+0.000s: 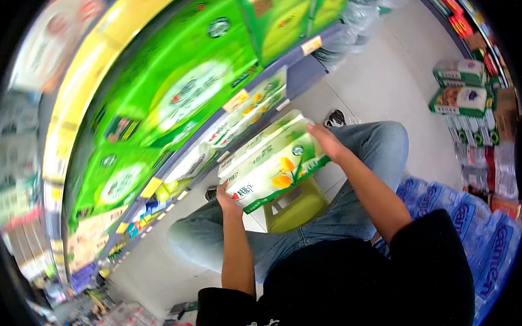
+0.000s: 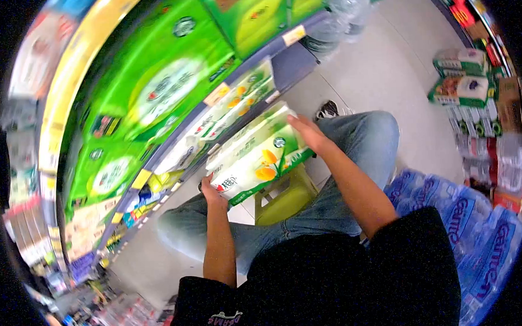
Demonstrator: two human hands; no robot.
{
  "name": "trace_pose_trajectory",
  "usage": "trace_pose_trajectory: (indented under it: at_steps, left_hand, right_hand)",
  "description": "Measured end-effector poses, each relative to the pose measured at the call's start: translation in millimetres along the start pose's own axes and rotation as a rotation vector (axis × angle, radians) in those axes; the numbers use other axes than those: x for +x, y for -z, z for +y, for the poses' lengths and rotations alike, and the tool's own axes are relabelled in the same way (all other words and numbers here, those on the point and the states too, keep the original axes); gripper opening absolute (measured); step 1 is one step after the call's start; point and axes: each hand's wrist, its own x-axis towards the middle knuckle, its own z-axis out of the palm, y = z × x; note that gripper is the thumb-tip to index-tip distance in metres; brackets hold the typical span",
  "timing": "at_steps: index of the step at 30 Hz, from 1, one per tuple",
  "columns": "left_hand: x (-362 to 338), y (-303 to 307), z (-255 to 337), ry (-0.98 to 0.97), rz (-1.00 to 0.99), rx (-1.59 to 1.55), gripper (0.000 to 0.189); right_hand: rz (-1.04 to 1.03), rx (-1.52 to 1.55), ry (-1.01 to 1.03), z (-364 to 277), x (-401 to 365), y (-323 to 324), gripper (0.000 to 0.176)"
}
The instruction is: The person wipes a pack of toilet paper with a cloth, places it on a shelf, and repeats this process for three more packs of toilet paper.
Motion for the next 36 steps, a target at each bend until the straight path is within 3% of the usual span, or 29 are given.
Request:
trace_pose_trajectory:
  at_steps: [3,7,8,9,12,15,17,19,20,23,25,27,29,32,34,36]
  left_hand:
    - [-67.0,15.1,19.0,-0.123,-0.084,-0.133,0.046]
    - [-184.3,33.3,31.8,-0.454,-0.084,-0.172,0.058]
    - [-210.8,36.8,37.0,-0.519,-0.197,-0.153,0.061]
    - [-230.0,40.0,38.2,-0.588,-0.306,-0.139,0.065]
    - [-256.2,52.8,21.0,-0.621,-0.253,-0.193,0.076]
    - [-255.5,73.6,-1.7,-0.605,-0.116,-0.123,0.081]
    - [-240.8,78.7,-11.4,-0.582,-0.107,-0.007,0.082]
    - [-243.3,67.0,-3.3,-0.672,-0.15,0.091,0.083]
    - [-248.1,66.9,-2.8,-0.706,-0.17,0.151,0.084]
    - [-236.9,84.3,-5.3,-0.681,-0.172,0.206,0.086]
    - [-239.3,84.8,12.2,-0.625,-0.273,0.253,0.082]
    - [-243.0,79.3,28.7,-0.585,-0.3,0.238,0.079]
    - [-236.4,73.2,53.3,-0.434,-0.355,0.239,0.068]
    - [-223.0,68.8,75.1,-0.199,-0.341,0.192,0.059]
    - [-226.4,51.4,82.0,-0.037,-0.302,0.231,0.059]
    - [-228.7,43.3,85.0,0.052,-0.297,0.233,0.059]
  right_hand:
    - [-0.066,0.081,0.266,-23.2,-77.7,5.4,0.062]
    - [-0.119,0.054,0.605,-46.2,-181.6,14.2,0.083]
    - [-0.094,0.113,0.57,-61.4,-203.6,4.2,0.094]
    - [-0.108,0.164,0.595,-60.1,-214.6,7.4,0.093]
    - [-0.12,0.305,0.59,-47.5,-225.9,17.8,0.086]
    - [-0.185,0.397,0.494,-24.8,-224.3,21.5,0.058]
    - [0.011,0.027,0.497,20.8,-207.7,31.9,0.062]
    - [-0.099,0.408,0.438,48.0,-197.6,33.7,0.077]
    - [-0.1,0.397,0.421,50.7,-197.9,37.2,0.076]
    - [-0.107,0.197,0.394,24.3,-195.8,49.6,0.079]
    - [-0.106,0.083,0.333,13.2,-187.5,59.3,0.081]
    - [-0.182,0.157,0.271,-4.9,-182.0,59.6,0.086]
    - [-0.15,0.188,0.176,-21.6,-179.4,54.1,0.088]
    - [-0.294,0.228,0.031,-43.6,-184.2,39.5,0.081]
    - [-0.387,0.266,-0.115,-47.2,-178.7,37.1,0.073]
    - [-0.389,0.273,-0.129,-51.6,-180.4,33.6,0.072]
